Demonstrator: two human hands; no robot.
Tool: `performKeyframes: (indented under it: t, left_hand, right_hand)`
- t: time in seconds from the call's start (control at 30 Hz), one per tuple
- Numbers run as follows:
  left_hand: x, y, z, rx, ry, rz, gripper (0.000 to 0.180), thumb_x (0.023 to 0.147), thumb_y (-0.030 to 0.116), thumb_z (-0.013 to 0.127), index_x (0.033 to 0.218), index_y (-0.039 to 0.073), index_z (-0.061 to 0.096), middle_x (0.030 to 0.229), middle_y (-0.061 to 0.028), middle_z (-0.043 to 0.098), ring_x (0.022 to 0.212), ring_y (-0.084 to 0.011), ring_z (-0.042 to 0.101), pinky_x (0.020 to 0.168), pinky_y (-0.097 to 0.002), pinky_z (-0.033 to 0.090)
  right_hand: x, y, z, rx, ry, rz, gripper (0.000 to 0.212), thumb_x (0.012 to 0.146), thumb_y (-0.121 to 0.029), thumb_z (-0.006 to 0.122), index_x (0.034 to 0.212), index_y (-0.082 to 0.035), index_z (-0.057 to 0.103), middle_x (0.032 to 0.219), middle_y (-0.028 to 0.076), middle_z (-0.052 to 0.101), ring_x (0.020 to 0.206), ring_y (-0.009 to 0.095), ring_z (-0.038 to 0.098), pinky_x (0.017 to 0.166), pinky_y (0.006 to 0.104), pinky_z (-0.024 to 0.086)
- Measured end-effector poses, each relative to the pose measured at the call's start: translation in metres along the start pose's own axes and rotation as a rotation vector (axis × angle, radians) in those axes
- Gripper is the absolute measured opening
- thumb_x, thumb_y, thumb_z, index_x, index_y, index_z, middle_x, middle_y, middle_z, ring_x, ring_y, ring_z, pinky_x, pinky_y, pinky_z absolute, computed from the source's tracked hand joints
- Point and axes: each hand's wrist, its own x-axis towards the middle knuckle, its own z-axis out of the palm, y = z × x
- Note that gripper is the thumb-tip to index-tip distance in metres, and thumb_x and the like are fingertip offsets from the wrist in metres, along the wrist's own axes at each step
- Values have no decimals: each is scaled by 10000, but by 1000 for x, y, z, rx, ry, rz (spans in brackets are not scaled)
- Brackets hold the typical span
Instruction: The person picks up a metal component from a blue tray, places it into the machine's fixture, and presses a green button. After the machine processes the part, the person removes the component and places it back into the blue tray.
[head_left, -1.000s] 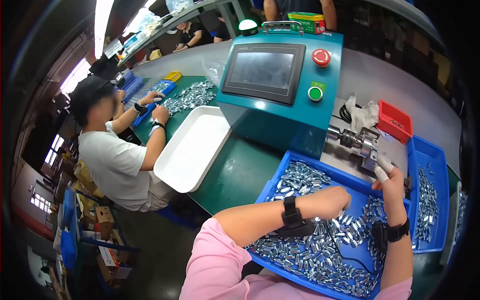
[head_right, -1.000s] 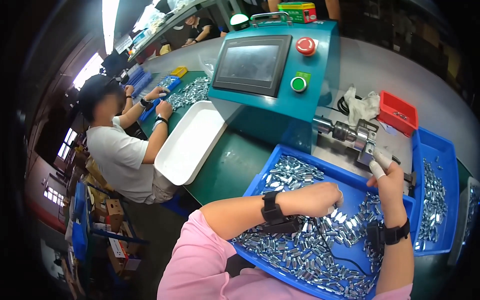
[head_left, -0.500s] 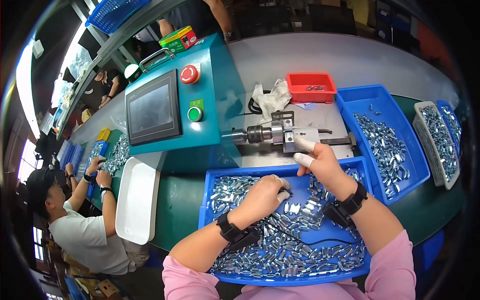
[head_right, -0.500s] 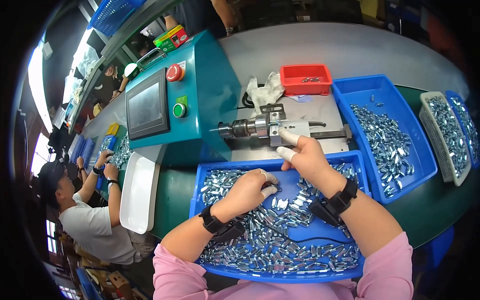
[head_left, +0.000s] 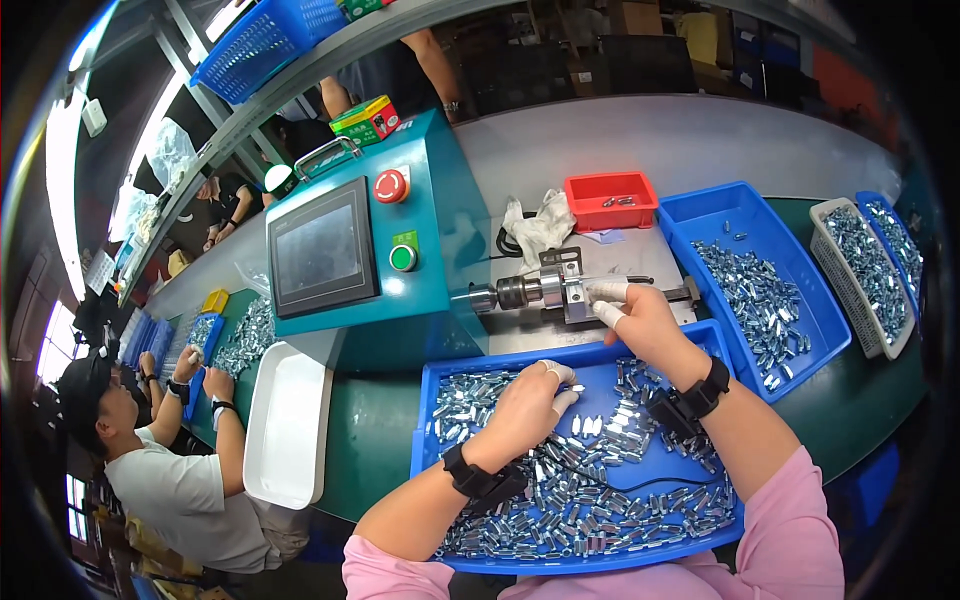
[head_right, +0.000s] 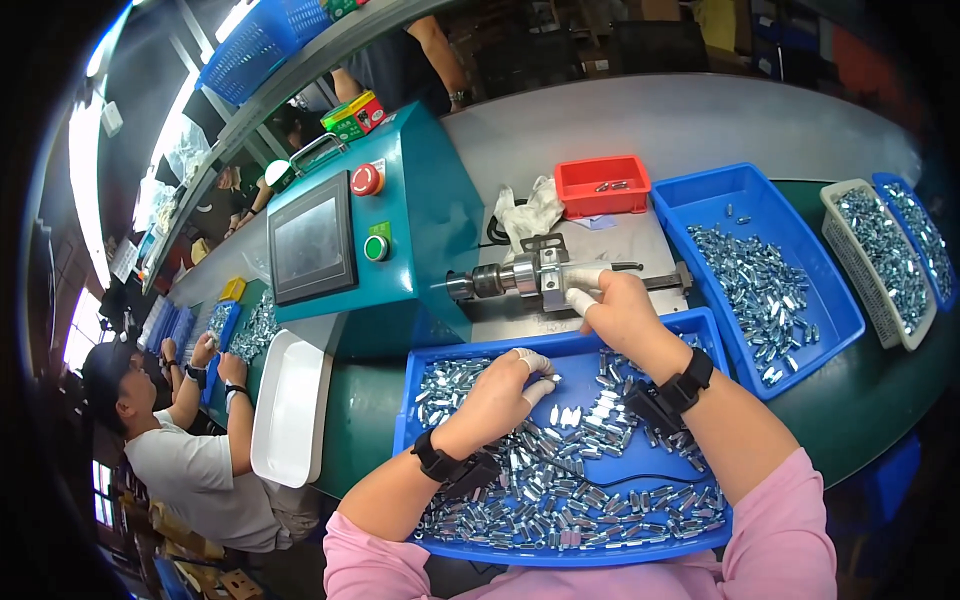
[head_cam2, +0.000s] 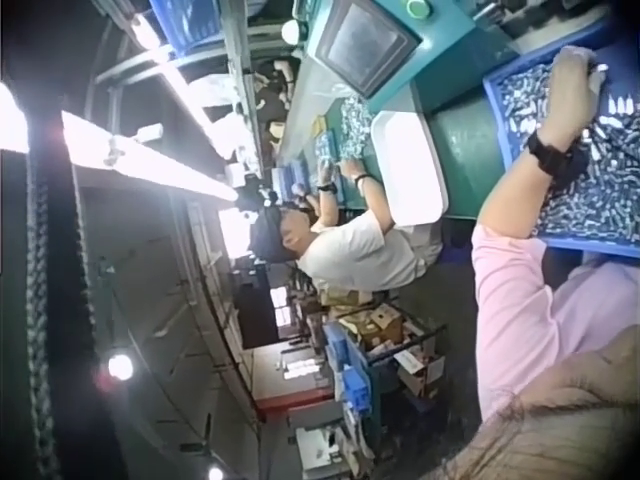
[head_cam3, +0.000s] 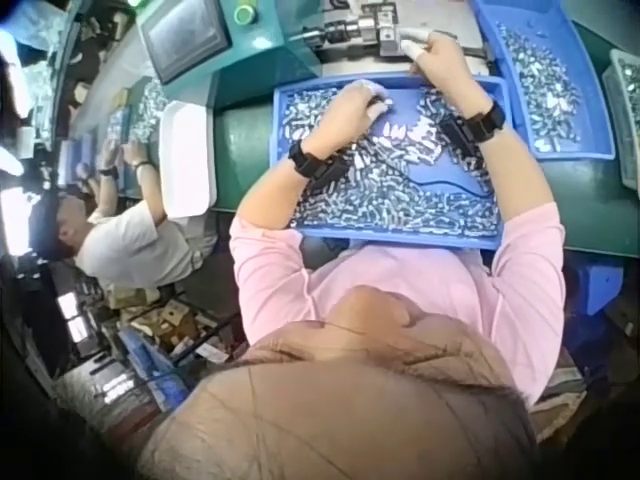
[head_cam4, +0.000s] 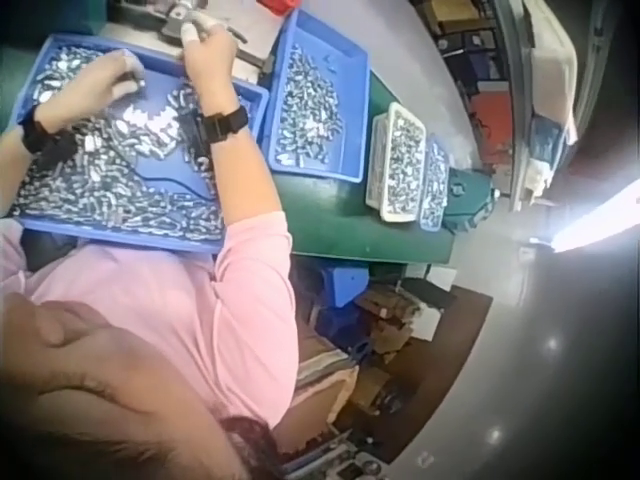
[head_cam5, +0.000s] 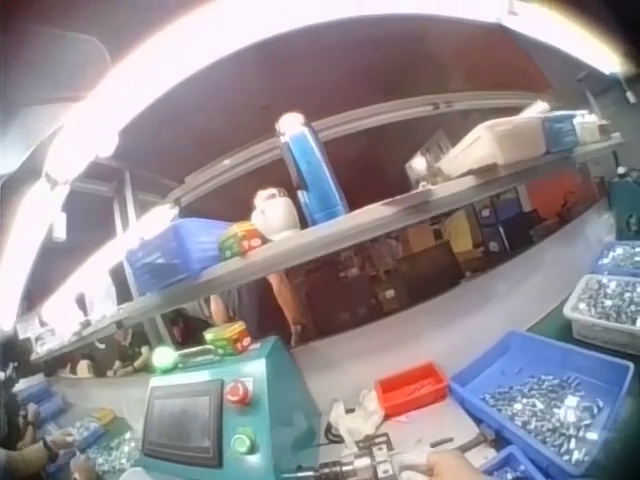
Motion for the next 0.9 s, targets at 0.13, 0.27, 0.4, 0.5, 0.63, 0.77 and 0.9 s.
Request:
performKeyframes:
  t: [0.13, 0.27, 0.4, 0.5, 0.63, 0.77, 0.9]
  left_hand:
    - [2, 2, -9, -39, -33, -95, 199, 820, 139, 655, 983, 29, 624, 943, -150, 619, 878, -316, 594, 790, -391, 480]
    - [1, 3, -7, -54, -67, -49, 196, 820, 133, 651, 981, 25, 624, 943, -158, 620, 859, -318, 602, 782, -396, 482]
    - [0, 8, 3, -33, -88, -3, 189, 820, 137, 652, 972, 28, 628, 937, -159, 622, 856, -314, 602, 777, -387, 483]
    - [-1, 8, 4, -41, -101, -1, 181, 821, 139, 649, 963, 28, 630, 932, -159, 623, 859, -314, 601, 773, -385, 483]
    - [-4, 5, -3, -70, -68, 1, 180, 821, 142, 650, 956, 25, 631, 920, -157, 624, 860, -310, 601, 768, -383, 483]
    - [0, 6, -3, -66, -24, 1, 176, 823, 138, 652, 955, 23, 631, 907, -149, 628, 860, -295, 607, 762, -376, 483]
    - [4, -1, -5, -91, -2, -29, 171, 826, 127, 655, 960, 24, 633, 909, -134, 634, 848, -273, 611, 750, -359, 483]
  right_hand:
    - [8, -10, -4, -146, 60, 22, 315, 859, -229, 627, 1059, 13, 654, 727, 112, 663, 593, 165, 639, 554, 289, 489]
    - [22, -33, 0, -688, 165, 36, 376, 837, -349, 626, 897, 17, 681, 759, 159, 671, 637, 261, 649, 586, 362, 508]
    - [35, -40, 11, -1043, 194, -20, 465, 789, -449, 630, 782, 13, 685, 784, 207, 661, 703, 343, 646, 631, 421, 516]
    - [37, -52, 7, -1112, 241, -44, 474, 766, -462, 636, 765, 9, 688, 788, 221, 658, 736, 364, 648, 653, 436, 519]
    - [27, -71, -40, -1180, 393, 133, 407, 753, -401, 633, 792, -2, 700, 827, 206, 671, 779, 350, 661, 678, 422, 528]
    - [10, -35, -116, -1314, 449, 340, 369, 746, -364, 661, 845, -11, 701, 879, 199, 675, 813, 345, 660, 684, 417, 530]
    - [6, -28, -120, -1312, 460, 365, 361, 748, -343, 680, 880, -7, 692, 888, 199, 672, 844, 343, 655, 695, 423, 524]
